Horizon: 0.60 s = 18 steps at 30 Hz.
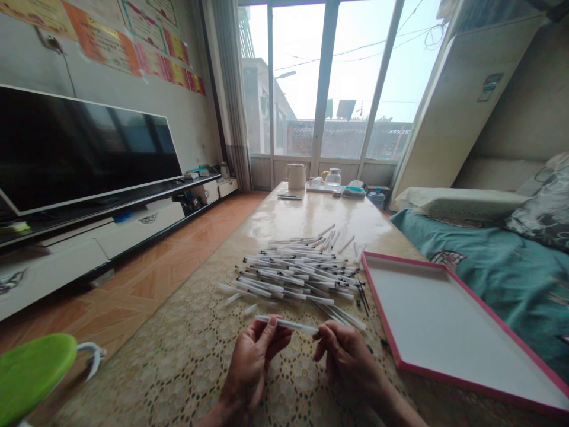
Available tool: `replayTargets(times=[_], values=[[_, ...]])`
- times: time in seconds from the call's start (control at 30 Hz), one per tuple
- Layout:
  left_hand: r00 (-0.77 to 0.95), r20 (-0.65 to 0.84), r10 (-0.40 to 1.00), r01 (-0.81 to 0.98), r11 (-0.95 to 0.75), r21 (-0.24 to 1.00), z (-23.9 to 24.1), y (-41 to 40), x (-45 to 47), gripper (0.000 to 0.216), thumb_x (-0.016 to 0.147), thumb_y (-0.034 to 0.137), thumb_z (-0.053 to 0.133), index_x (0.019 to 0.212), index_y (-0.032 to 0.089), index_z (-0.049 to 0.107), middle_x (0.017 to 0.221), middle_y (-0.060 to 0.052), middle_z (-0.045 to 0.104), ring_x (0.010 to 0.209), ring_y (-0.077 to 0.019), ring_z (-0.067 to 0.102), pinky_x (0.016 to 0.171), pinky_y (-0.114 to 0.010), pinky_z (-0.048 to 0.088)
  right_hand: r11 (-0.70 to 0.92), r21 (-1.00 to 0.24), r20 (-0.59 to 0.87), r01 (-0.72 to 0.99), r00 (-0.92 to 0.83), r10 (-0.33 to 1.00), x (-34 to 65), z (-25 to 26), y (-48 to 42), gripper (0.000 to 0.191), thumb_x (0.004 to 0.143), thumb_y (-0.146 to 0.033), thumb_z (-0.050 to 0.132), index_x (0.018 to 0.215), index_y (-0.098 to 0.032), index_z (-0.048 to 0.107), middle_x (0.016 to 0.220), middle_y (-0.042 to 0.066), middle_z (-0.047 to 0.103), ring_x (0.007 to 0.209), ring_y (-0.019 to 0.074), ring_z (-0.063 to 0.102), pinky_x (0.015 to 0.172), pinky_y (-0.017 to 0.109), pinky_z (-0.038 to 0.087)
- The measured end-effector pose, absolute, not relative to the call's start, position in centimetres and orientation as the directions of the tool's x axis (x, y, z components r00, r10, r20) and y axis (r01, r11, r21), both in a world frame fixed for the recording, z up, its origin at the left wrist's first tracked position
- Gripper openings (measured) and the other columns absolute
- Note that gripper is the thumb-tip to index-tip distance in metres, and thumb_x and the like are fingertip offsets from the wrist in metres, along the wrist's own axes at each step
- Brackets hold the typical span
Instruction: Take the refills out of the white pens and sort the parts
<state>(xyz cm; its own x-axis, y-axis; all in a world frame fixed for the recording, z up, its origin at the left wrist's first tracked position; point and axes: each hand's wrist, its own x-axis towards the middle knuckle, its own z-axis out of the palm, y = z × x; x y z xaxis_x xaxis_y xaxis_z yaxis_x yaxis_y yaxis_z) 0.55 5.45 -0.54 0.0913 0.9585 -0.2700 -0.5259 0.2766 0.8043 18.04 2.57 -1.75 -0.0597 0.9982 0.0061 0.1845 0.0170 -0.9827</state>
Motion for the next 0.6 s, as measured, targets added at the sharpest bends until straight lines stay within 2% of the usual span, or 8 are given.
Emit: replayTargets(times=[0.13,0.27,0.43,0.6], values=[[0.085,-0.269,0.959,-0.535,0.271,0.8,-0.5,5.4,0.6,0.023,0.061,0.028,0.076,0.073,0.011,0.065,0.067,-0.005,0.069,0.067,-0.0168,0.067,0.069,-0.027,0.054,0.015,-0.991,0.007,0.135,-0.057,0.998,18.0,-1.2,2.4,0.03,0.084,-0.046,0.046,0.074,-0.018,0.048,0.056,-0.003,0.058,0.035,0.0078,0.053,0.033,0.016,0.036],[0.084,-0.266,0.96,-0.54,0.268,0.798,-0.6,5.4,0.6,0.021,0.062,0.026,0.076,0.073,0.012,0.065,0.067,-0.004,0.069,0.066,-0.0162,0.067,0.069,-0.027,0.055,-0.003,-0.999,-0.007,0.047,-0.071,0.997,17.7,-0.2,2.3,0.025,0.077,-0.041,0.057,0.08,-0.02,0.044,0.069,-0.003,0.06,0.043,0.0094,0.058,0.035,0.017,0.041],[0.087,-0.263,0.961,-0.536,0.267,0.801,-0.4,5.5,0.6,0.02,0.063,0.026,0.075,0.074,0.012,0.065,0.067,-0.004,0.069,0.068,-0.0161,0.067,0.069,-0.027,0.055,-0.012,-0.993,-0.019,0.121,-0.057,0.998,17.9,0.0,2.5,0.027,0.079,-0.044,0.053,0.076,-0.018,0.048,0.066,-0.002,0.06,0.038,0.0064,0.052,0.035,0.016,0.037],[0.036,-0.277,0.96,-0.567,0.248,0.786,0.0,5.5,0.6,0.021,0.06,0.025,0.077,0.071,0.013,0.064,0.066,-0.003,0.068,0.064,-0.0154,0.067,0.066,-0.026,0.055,0.077,-0.981,0.076,0.179,-0.008,0.997,18.4,-0.4,2.5,0.024,0.082,-0.04,0.05,0.072,-0.018,0.046,0.063,-0.004,0.056,0.041,0.007,0.053,0.039,0.017,0.04]])
